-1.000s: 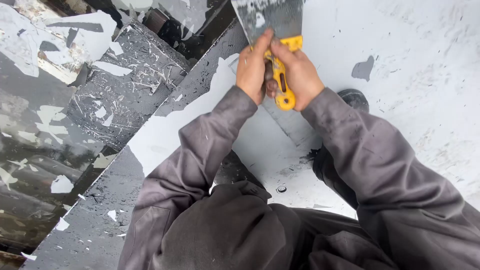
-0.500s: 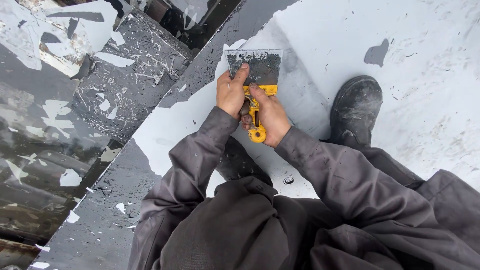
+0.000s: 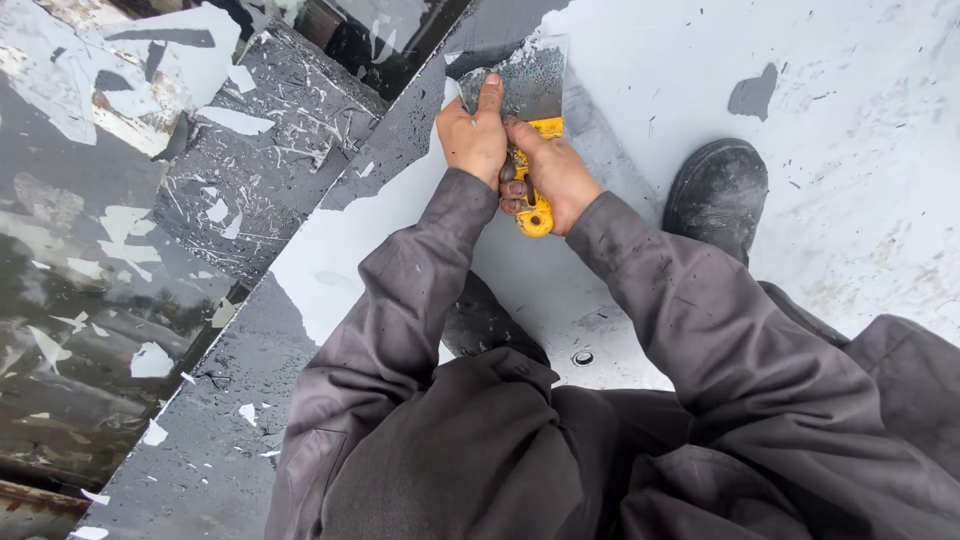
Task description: Scraping a white coating or paint off a large dark surface using a manual scraper tool.
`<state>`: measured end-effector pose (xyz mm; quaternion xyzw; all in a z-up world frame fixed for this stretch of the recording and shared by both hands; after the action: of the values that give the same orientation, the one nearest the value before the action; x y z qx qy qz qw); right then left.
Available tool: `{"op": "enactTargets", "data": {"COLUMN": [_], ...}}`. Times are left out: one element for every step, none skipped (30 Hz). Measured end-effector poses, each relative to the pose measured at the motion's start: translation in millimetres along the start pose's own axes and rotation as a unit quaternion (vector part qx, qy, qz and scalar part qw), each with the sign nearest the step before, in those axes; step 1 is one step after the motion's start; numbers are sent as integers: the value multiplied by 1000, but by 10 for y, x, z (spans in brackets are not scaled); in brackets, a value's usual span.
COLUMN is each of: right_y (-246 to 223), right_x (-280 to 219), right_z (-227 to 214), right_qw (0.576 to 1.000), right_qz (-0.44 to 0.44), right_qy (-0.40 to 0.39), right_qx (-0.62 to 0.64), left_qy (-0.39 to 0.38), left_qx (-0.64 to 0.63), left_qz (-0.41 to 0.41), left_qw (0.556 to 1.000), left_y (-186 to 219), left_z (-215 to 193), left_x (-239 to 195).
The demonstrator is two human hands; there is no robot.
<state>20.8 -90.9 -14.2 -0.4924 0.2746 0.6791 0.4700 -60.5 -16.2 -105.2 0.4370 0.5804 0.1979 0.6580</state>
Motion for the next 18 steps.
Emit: {"op": "enactTargets", "data": {"right_y": [-60,-120,-107,-170,-321,-484,-425,-381,-345,-239,-112,14,106,191,285,356,395,427], "right_x": [3,5,-2,-97,-180,-261,-340,-401,-446,-533,-607,-665,-653,-634,-621,-599,-586,-580], "right_z": [-73,-134,-185,-175,-162,-138,-151,-148,-141,-124,-127,-140,-173,-206,-238,-224,-221,-219], "right_qw": [1000,999,995,996,986,967,965,956,945,942,948,953,953,950,946,947,951,953], "right_qz": [-7,-14,-20,-28,-41,-55,-62,-81,-98,-102,-81,-60,-54,-65,-76,-71,-87,-103], "right_qy": [-1,-34,-64,-64,-53,-41,-39,-49,-59,-59,-51,-43,-42,-47,-50,-49,-25,-2], "right_qx": [-2,-39,-67,-61,-155,-246,-250,-278,-308,-314,-304,-293,-293,-303,-310,-308,-296,-284], "left_qy": [-3,13,23,15,16,16,12,-6,-20,-22,-49,-75,-71,-86,-102,-99,-116,-131], "left_qx": [-4,-43,-76,-73,-118,-161,-166,-208,-251,-257,-314,-369,-369,-383,-395,-394,-401,-409], "left_qz": [6,-11,-31,-27,-108,-188,-183,-196,-211,-206,-161,-116,-120,-169,-218,-223,-225,-227], "left_qw": [1000,999,996,997,987,969,969,958,945,944,934,919,919,904,887,886,880,874], "left_y": [87,154,202,244,269,304,282,250,213,272,346,405,275,116,-41,-58,-60,-54], "left_z": [99,190,230,226,278,337,305,287,268,166,74,-16,-96,-153,-215,-230,-220,-205], "left_x": [-29,-66,-134,-215,-248,-276,-342,-392,-430,-563,-687,-802,-818,-841,-872,-889,-905,-924]}}
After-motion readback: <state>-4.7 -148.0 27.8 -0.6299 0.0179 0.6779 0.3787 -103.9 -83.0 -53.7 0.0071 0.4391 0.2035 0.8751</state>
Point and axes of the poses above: each hand's wrist, its own x-axis towards the middle knuckle, its own z-axis out of the palm, y = z × x, the point moved 3 cm from there along x, towards the middle knuckle, and after that the axes turned 3 degrees about -y, right-handed, at the moved point
